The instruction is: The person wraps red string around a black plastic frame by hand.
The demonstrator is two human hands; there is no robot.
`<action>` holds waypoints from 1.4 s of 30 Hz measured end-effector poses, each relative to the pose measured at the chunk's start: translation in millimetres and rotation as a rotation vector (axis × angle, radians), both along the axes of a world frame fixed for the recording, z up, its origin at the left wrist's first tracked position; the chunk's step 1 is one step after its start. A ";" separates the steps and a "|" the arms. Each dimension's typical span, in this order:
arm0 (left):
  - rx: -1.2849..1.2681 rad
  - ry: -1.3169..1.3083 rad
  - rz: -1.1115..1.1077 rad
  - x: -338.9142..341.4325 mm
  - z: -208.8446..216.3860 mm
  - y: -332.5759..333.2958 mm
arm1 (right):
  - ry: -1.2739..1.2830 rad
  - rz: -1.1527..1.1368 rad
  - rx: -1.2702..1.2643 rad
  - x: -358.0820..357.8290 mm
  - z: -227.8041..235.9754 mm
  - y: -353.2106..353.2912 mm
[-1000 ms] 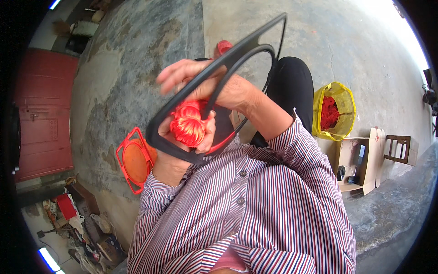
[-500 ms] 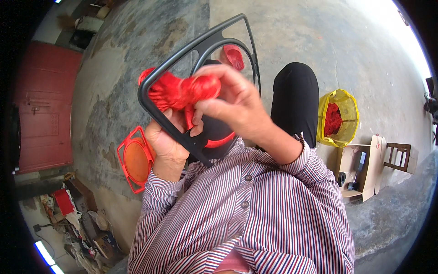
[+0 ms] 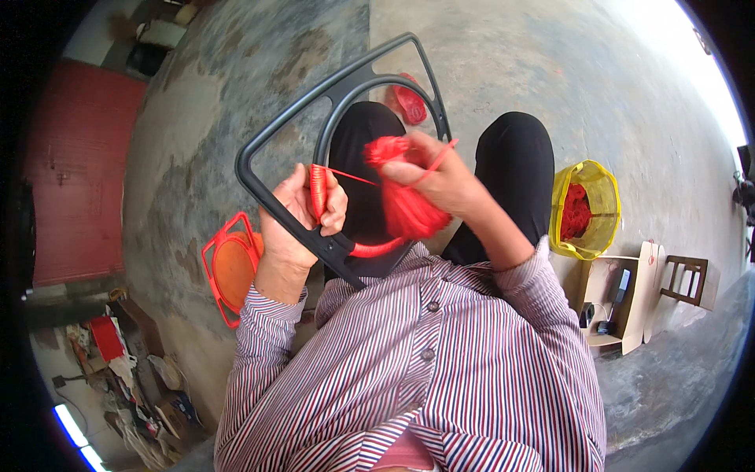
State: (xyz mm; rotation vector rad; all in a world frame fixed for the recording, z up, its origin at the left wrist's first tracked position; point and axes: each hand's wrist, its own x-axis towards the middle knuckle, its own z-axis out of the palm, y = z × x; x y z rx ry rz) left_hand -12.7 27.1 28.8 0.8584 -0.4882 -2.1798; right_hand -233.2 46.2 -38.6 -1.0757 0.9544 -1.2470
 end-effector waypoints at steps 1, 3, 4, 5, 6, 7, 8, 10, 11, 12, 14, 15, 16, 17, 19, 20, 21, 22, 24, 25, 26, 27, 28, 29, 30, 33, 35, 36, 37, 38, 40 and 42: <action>-0.068 -0.020 -0.062 -1.3 -1.2 0.1 | 0.075 -0.041 0.000 4.1 -5.4 -7.4; -0.138 -0.042 -0.132 -7.1 1.8 3.2 | 0.055 -0.122 0.000 13.4 -3.6 -25.0; -0.243 -0.054 -0.074 -15.3 8.4 9.1 | 0.156 -0.123 0.033 12.2 1.3 -33.4; -0.348 -0.061 -0.024 -23.6 11.3 14.1 | 0.049 -0.105 0.024 11.2 7.1 -42.2; -0.349 -0.057 -0.041 -28.7 10.0 18.0 | -0.057 -0.087 0.014 11.6 12.9 -48.6; -0.344 -0.049 -0.010 -31.2 9.4 23.0 | -0.058 -0.094 0.014 14.8 19.1 -51.6; -0.340 -0.041 0.021 -33.3 8.8 27.2 | -0.290 -0.029 0.018 17.5 25.1 -54.3; -0.325 0.028 -0.174 -32.4 7.7 23.7 | -0.522 0.037 0.021 22.0 31.3 -57.0; -0.208 0.126 -0.170 -36.1 11.8 25.1 | -0.581 0.232 -0.186 24.5 32.9 -57.5; -0.092 0.224 -0.164 -42.1 18.6 27.0 | -0.633 0.427 -0.394 25.1 34.9 -57.3; -0.076 0.239 -0.186 -42.1 10.8 27.2 | -0.560 0.685 -0.530 20.7 40.3 -58.9; -0.152 0.366 -0.332 -35.7 1.2 24.2 | -0.474 0.602 -0.485 16.5 43.9 -54.5; -0.148 0.368 -0.331 -37.8 7.7 26.4 | -0.386 0.518 -0.438 10.1 49.2 -47.8; -0.034 0.200 -0.103 -41.1 19.9 30.0 | -0.360 0.354 -0.273 9.5 46.8 -43.0; 0.007 0.170 0.070 -28.2 12.5 28.1 | -0.285 0.054 -0.071 0.3 36.8 -31.7; -0.075 0.144 -0.050 -17.7 4.4 20.0 | -0.282 0.061 -0.071 -4.4 31.4 -25.1; -0.160 0.207 -0.002 -15.1 -2.5 15.5 | -0.298 0.130 -0.070 -7.5 27.8 -15.5; -0.243 0.265 0.048 -12.4 -7.8 13.1 | -0.317 0.199 -0.064 -4.7 25.8 -4.9; -0.242 0.168 0.074 -10.5 -13.1 6.5 | -0.322 0.252 -0.108 8.0 41.3 9.7; -0.197 0.143 0.108 -14.8 -9.3 7.4 | -0.373 0.179 -0.050 14.5 41.5 8.5; -0.153 0.117 0.141 -17.4 -7.4 8.3 | -0.424 0.105 0.008 19.6 41.5 7.7; -0.164 0.160 0.046 -13.8 -14.5 7.5 | -0.425 0.102 0.008 22.0 46.3 9.0; -0.169 0.159 0.048 -13.6 -14.6 7.7 | -0.501 0.086 0.015 23.4 56.0 9.0; -0.170 0.159 0.040 -13.6 -14.2 9.0 | -0.577 0.070 0.022 24.4 61.6 9.3; -0.171 0.159 0.031 -14.2 -14.1 9.7 | -0.579 0.073 0.020 25.5 62.2 9.5; -0.216 0.253 0.076 -19.4 -17.3 11.8 | -0.448 0.004 -0.302 30.5 64.7 11.8; -0.217 0.296 0.084 -20.7 -15.2 8.8 | -0.405 -0.066 -0.326 12.3 66.0 2.0; -0.207 0.255 0.064 -21.0 -8.3 6.3 | -0.363 -0.137 -0.353 -1.1 67.5 -3.2; -0.203 0.210 0.047 -19.9 -2.2 4.7 | -0.478 -0.225 -0.316 -13.1 77.3 -5.2; -0.207 0.212 0.052 -16.5 -4.6 2.2 | -0.590 -0.310 -0.277 -25.9 81.3 -9.3; -0.249 0.174 0.051 -9.8 -8.7 -1.3 | -0.533 -0.374 -0.349 -51.6 72.9 -14.5; -0.260 0.135 0.049 -5.5 -3.2 -3.0 | -0.306 -0.448 -0.350 -52.5 63.6 -12.7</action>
